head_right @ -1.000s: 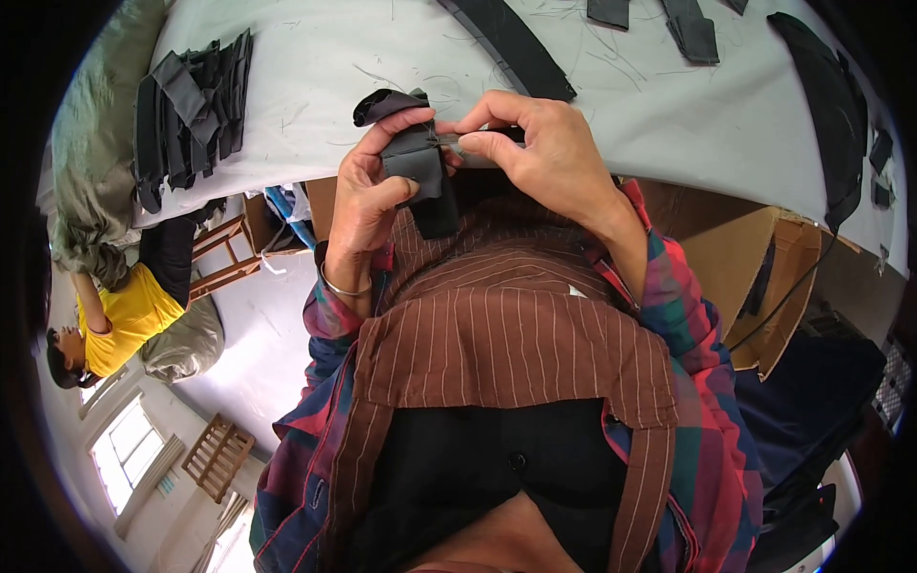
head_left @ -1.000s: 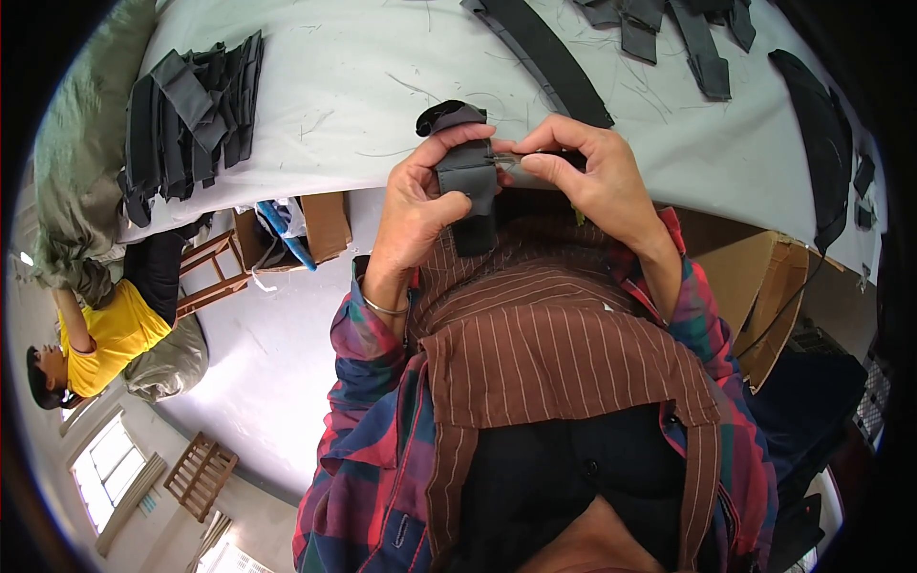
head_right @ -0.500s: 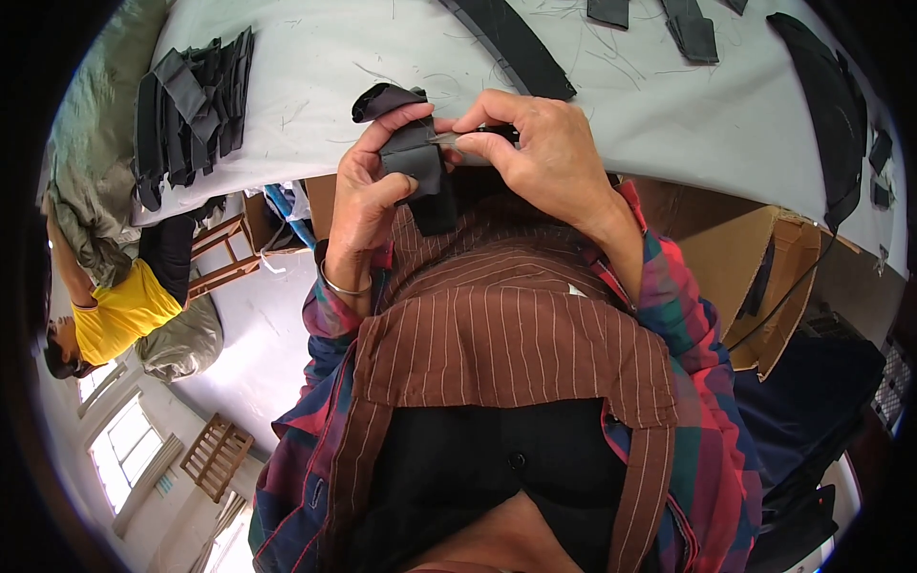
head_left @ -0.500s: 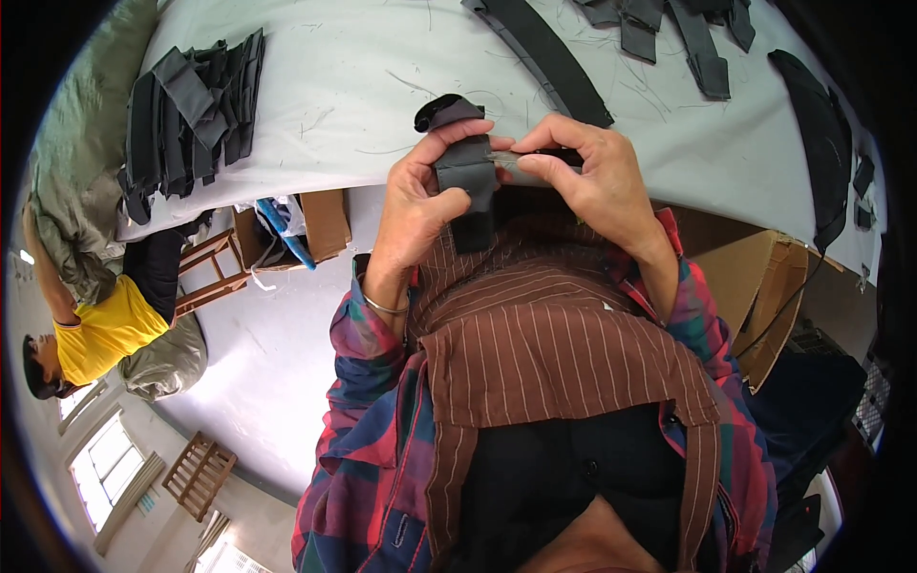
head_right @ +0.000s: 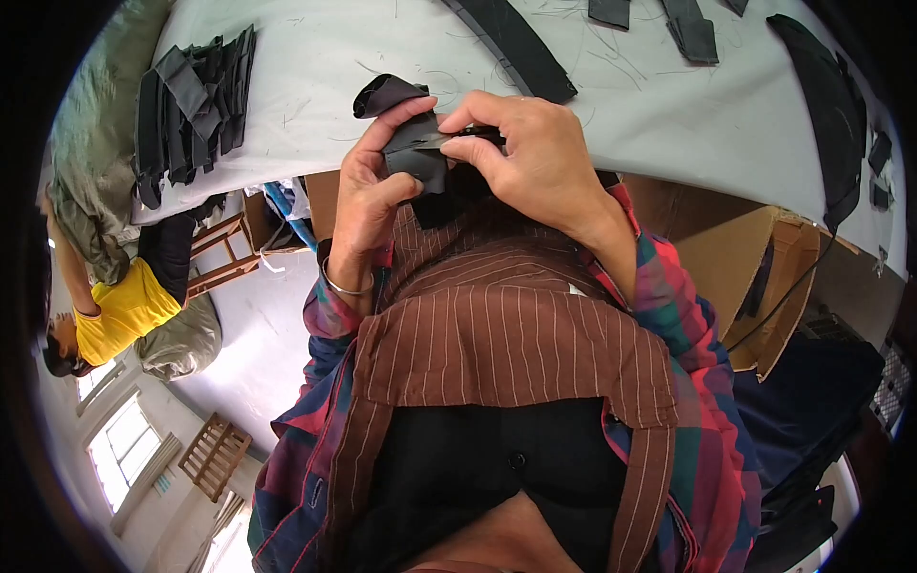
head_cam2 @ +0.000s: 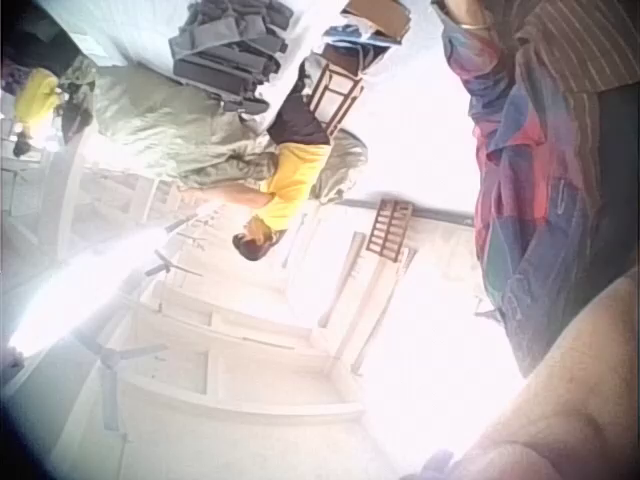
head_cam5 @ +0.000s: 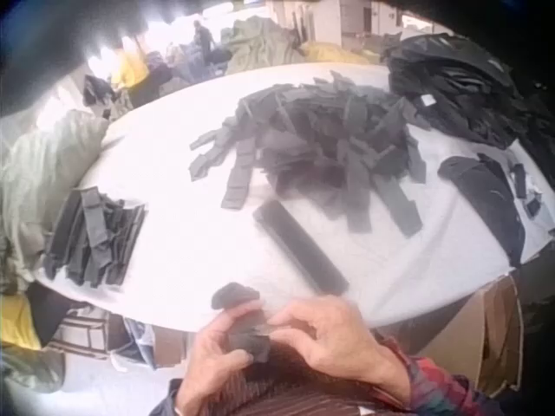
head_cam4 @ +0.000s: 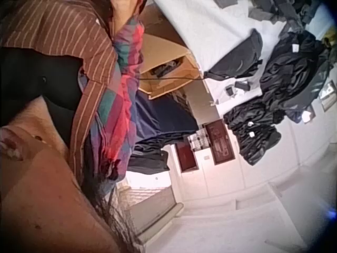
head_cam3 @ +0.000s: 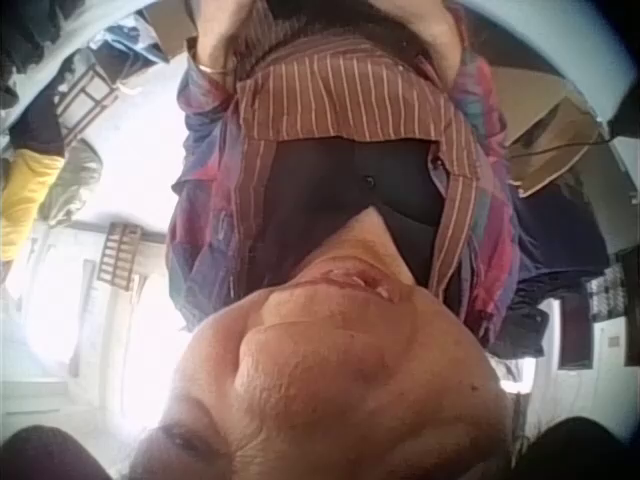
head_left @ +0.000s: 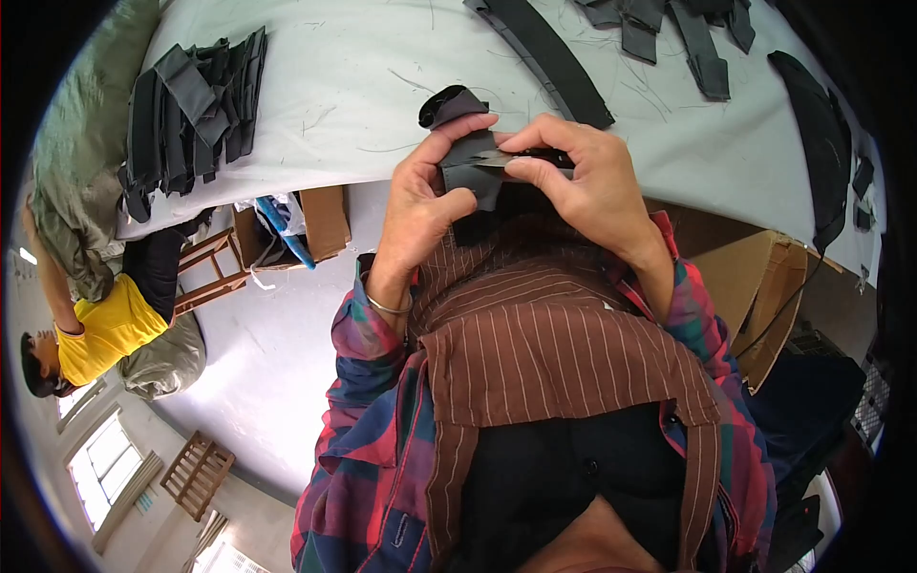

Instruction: Trim excess threads and finish small fabric components at a manufacturing workstation.

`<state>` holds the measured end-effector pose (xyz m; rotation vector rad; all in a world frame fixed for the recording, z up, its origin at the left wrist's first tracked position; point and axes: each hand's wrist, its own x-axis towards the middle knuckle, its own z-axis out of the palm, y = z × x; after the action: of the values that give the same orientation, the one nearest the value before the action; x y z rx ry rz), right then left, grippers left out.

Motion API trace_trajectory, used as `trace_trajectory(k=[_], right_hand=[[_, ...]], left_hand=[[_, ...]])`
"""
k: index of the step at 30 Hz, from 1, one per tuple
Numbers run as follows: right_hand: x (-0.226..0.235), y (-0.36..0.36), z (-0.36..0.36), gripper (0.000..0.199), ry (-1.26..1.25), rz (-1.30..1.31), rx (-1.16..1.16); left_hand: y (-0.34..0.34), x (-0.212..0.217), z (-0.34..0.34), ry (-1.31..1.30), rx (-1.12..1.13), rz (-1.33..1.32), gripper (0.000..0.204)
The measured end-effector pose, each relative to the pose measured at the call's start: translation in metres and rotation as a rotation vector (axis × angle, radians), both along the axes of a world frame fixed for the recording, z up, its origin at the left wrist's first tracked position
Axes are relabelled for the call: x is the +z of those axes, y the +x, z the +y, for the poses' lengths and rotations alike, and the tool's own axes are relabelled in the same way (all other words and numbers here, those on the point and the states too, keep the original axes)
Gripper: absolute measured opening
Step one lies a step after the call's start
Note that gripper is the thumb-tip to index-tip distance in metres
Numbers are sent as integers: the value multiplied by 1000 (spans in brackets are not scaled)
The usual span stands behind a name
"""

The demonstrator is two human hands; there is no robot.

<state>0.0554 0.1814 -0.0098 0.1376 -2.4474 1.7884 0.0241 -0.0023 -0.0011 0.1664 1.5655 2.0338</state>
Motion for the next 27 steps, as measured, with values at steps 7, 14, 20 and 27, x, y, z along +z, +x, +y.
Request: trace_trajectory(k=[7, 14, 20, 27], right_hand=[[2, -3, -5, 12, 102, 69, 53], [7, -2, -7, 13, 89, 4, 79], [3, -5, -9, 10, 128, 123, 41], [3, 0, -10, 12, -191, -47, -24]], left_hand=[[2, -1, 1, -65, -15, 30, 66], [2, 0, 3, -72, -22, 29, 65], [2, -1, 2, -78, -44, 31, 65], [-2, -3, -3, 56, 8, -59, 56]])
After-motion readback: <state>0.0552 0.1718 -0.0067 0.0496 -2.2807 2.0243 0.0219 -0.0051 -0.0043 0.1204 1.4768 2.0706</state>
